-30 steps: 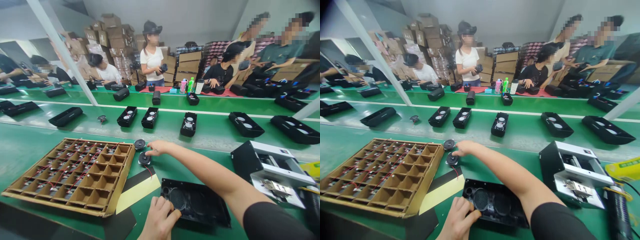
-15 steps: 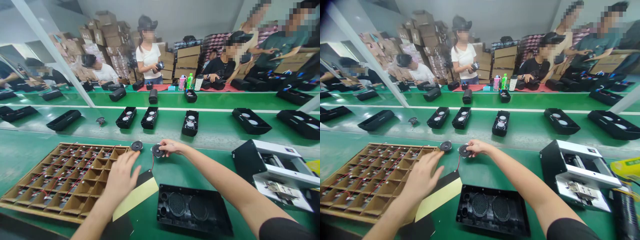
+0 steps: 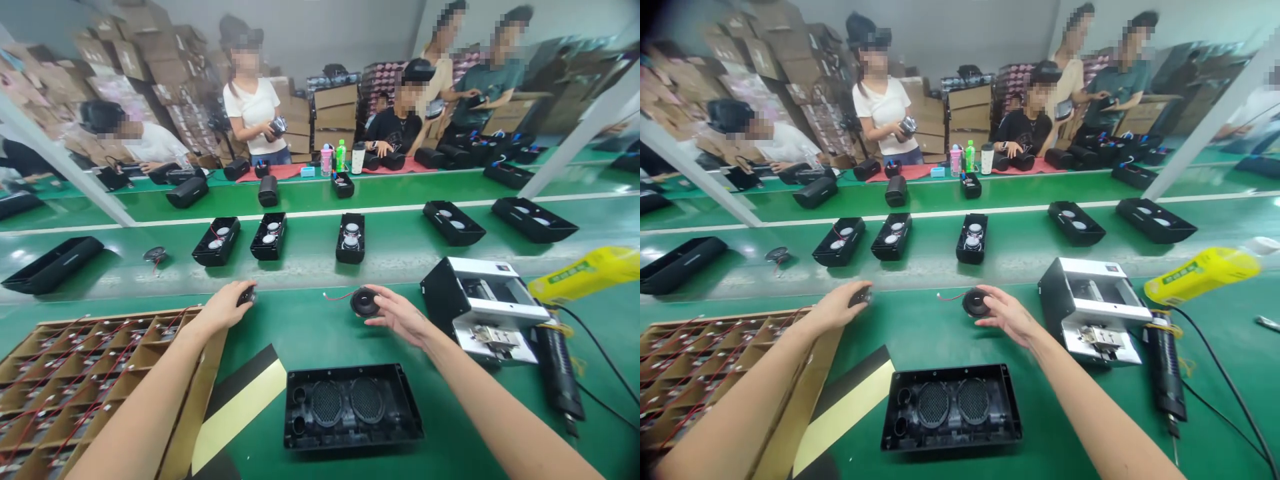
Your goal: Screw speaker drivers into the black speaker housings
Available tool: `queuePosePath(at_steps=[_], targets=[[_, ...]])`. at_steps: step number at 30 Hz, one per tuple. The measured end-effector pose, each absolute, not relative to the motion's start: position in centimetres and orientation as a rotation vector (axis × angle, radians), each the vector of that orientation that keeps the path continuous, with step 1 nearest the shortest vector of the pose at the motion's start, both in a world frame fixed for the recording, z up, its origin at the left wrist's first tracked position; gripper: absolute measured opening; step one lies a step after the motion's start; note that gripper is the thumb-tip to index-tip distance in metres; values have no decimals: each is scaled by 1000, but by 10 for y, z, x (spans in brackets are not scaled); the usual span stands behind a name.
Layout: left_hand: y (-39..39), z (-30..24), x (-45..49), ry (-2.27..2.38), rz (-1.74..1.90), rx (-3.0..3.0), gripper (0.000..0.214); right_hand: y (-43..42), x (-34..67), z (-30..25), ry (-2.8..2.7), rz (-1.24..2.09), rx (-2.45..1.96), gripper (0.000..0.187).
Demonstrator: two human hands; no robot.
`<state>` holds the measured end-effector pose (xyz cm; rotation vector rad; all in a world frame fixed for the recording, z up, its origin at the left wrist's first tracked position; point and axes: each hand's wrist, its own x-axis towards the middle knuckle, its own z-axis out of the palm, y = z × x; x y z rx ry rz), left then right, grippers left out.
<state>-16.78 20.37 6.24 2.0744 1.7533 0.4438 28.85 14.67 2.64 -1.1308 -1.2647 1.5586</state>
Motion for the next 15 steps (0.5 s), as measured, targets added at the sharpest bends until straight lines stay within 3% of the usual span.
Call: queuePosePath(at_steps=[5,10,15], targets=[[188,77,-151,1514,925,1781,65,128,288,-8,-1326,1195,-1141,48],[152,72,-112,1257,1122,1438,88,113,292,-26,-1580,907,-1114,39],[128,31,-76,1211,1152,1280,85,106,297,-28,-1820,711,-1117,36]])
